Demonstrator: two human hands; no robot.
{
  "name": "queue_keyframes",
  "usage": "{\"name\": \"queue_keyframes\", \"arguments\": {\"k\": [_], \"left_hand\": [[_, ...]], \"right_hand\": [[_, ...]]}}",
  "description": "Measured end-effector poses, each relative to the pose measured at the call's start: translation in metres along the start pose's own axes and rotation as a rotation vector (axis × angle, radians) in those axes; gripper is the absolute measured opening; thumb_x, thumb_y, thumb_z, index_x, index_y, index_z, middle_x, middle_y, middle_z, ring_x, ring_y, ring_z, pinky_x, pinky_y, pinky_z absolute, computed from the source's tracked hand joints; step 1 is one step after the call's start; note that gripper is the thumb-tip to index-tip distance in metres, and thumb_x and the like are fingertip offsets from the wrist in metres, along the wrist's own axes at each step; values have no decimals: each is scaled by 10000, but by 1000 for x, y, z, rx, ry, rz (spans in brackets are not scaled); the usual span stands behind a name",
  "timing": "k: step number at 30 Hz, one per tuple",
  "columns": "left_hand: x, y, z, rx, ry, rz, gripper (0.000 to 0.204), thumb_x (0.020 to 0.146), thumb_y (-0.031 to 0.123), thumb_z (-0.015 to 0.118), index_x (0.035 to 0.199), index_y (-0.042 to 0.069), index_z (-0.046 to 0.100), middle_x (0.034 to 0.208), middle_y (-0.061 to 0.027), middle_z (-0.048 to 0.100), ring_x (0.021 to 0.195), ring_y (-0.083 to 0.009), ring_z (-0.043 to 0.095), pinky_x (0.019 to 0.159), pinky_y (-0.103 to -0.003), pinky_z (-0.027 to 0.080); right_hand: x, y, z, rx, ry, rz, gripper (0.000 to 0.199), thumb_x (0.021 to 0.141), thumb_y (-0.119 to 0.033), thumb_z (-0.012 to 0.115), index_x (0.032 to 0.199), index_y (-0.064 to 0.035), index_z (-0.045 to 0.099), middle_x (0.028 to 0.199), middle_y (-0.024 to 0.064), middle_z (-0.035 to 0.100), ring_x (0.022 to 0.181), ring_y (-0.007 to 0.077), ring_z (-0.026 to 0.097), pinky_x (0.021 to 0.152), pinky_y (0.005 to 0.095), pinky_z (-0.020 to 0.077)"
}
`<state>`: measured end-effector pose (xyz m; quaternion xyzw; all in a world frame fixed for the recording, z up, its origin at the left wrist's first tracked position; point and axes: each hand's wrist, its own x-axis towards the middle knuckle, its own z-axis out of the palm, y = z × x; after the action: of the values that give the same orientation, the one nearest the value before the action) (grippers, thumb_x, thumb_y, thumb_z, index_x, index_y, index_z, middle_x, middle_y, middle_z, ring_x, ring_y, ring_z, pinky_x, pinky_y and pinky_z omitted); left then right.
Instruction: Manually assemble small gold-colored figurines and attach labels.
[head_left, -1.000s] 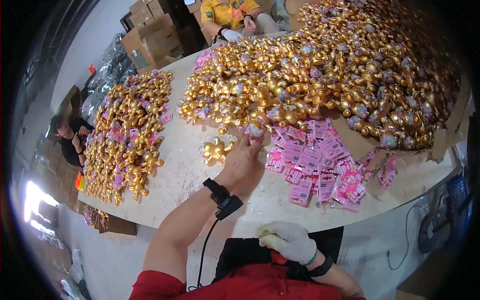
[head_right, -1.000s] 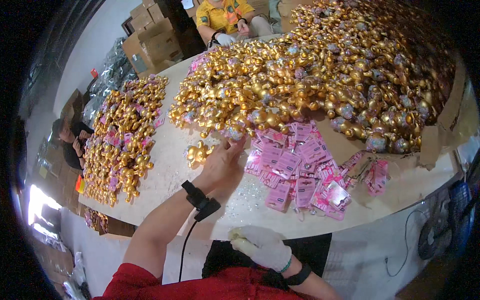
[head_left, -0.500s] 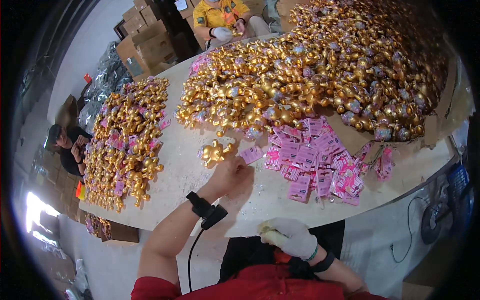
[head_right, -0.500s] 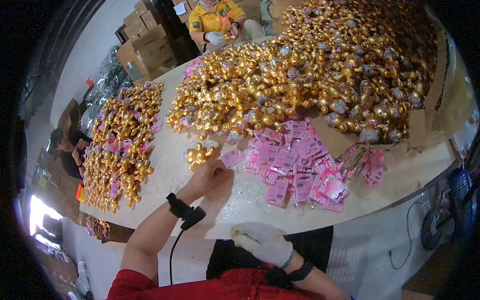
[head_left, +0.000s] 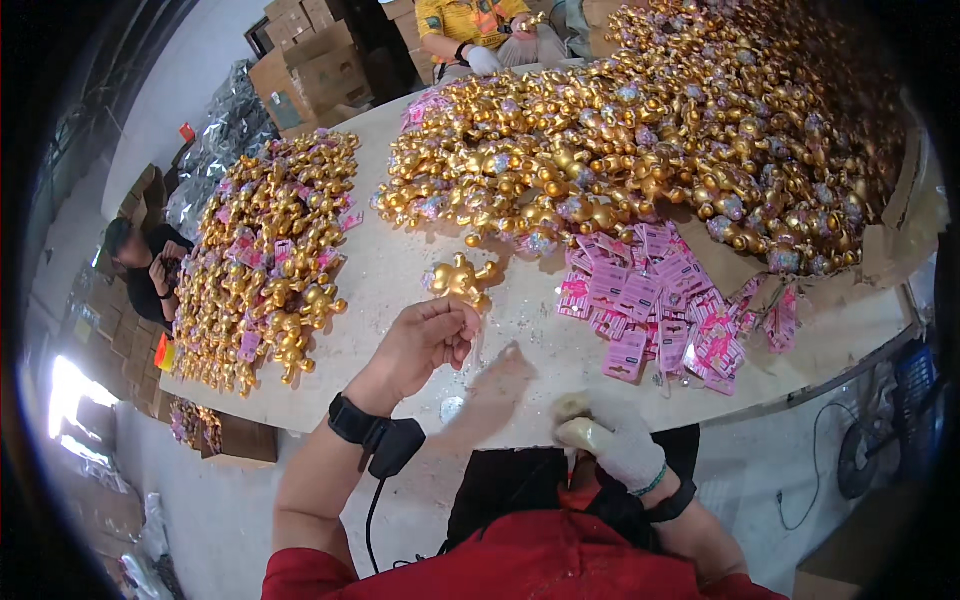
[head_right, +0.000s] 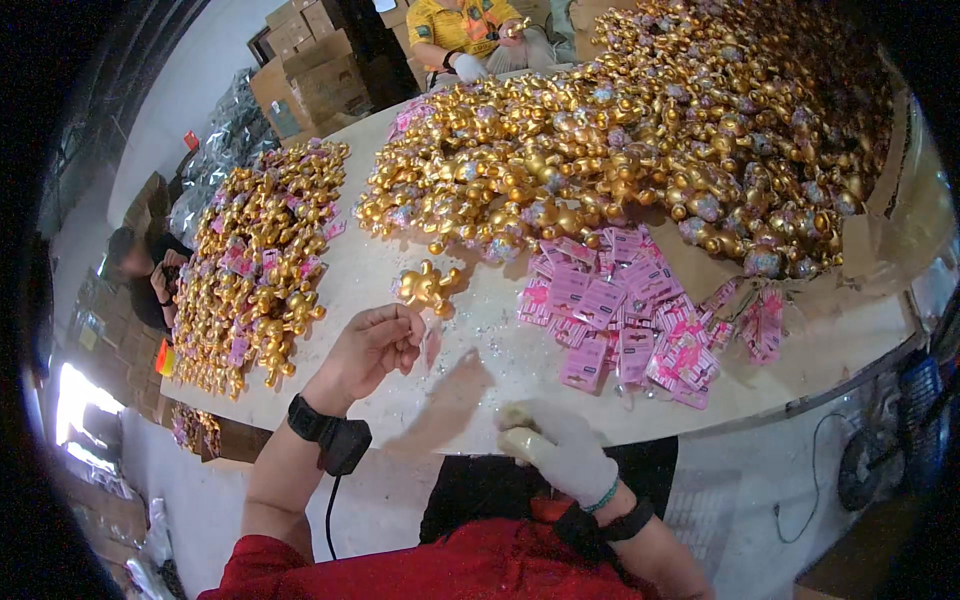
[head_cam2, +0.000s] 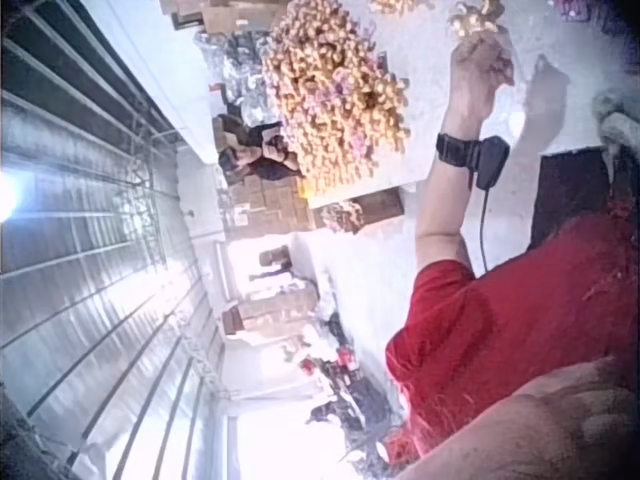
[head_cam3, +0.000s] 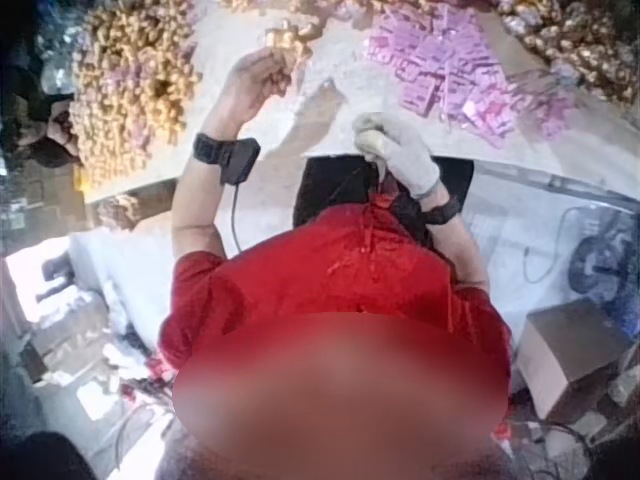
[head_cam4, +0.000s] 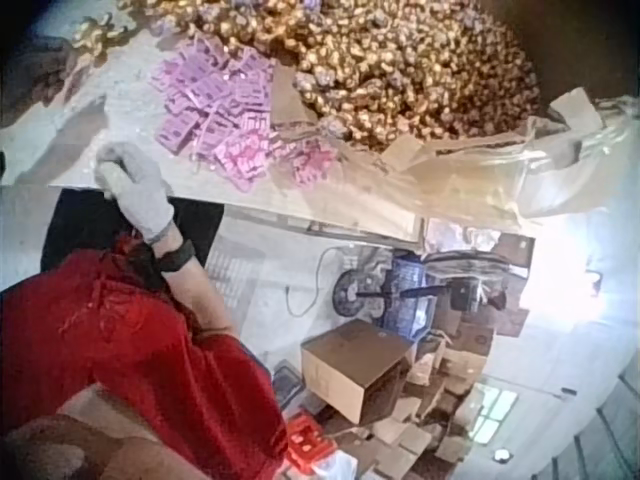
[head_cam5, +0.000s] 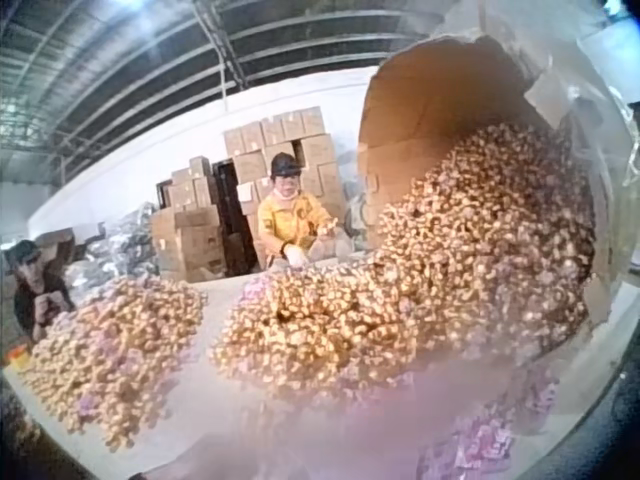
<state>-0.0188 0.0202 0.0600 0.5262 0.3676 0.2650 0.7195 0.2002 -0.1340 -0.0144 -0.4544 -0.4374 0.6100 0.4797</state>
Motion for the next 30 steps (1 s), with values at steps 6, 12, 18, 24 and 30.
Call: {"name": "queue_keyframes", "arguments": {"k": [6,12,18,24,30], "left_hand": [[-25,-4,25,92,-48,-37,114,914,92,479,905,25,571,771,-25,538,603,-88,522,531,-223,447],[-46,-16,55,287,-166,86,91,910,82,499,938,11,548,830,-36,592,681,-89,543,621,-225,455],[-68,-23,63,804,-1,405,105,887,55,528,980,7,525,816,-101,578,753,-163,584,680,-289,470],[-68,-44,61,847,80,417,189,874,73,531,1024,45,420,843,-178,583,782,-342,599,655,-389,470],[-60,-44,37,668,-172,256,269,860,111,554,1083,32,426,887,-184,589,814,-365,596,680,-388,478]], "right_hand": [[20,-41,22,-795,113,-622,678,703,-291,728,1254,-42,422,1106,163,543,1077,307,511,884,371,439],[17,-39,54,-525,59,-465,664,719,-216,712,1258,-6,387,1061,179,544,1024,300,548,859,355,459],[13,-35,61,-472,52,-390,463,763,-126,665,1167,-5,474,993,167,560,900,259,587,785,335,478],[10,-26,61,-1016,210,-599,214,800,-155,582,979,-38,565,808,157,584,762,319,569,662,403,457],[13,-10,54,-1000,93,-542,167,834,-176,551,919,-44,607,804,161,591,749,322,582,662,405,463]]}}
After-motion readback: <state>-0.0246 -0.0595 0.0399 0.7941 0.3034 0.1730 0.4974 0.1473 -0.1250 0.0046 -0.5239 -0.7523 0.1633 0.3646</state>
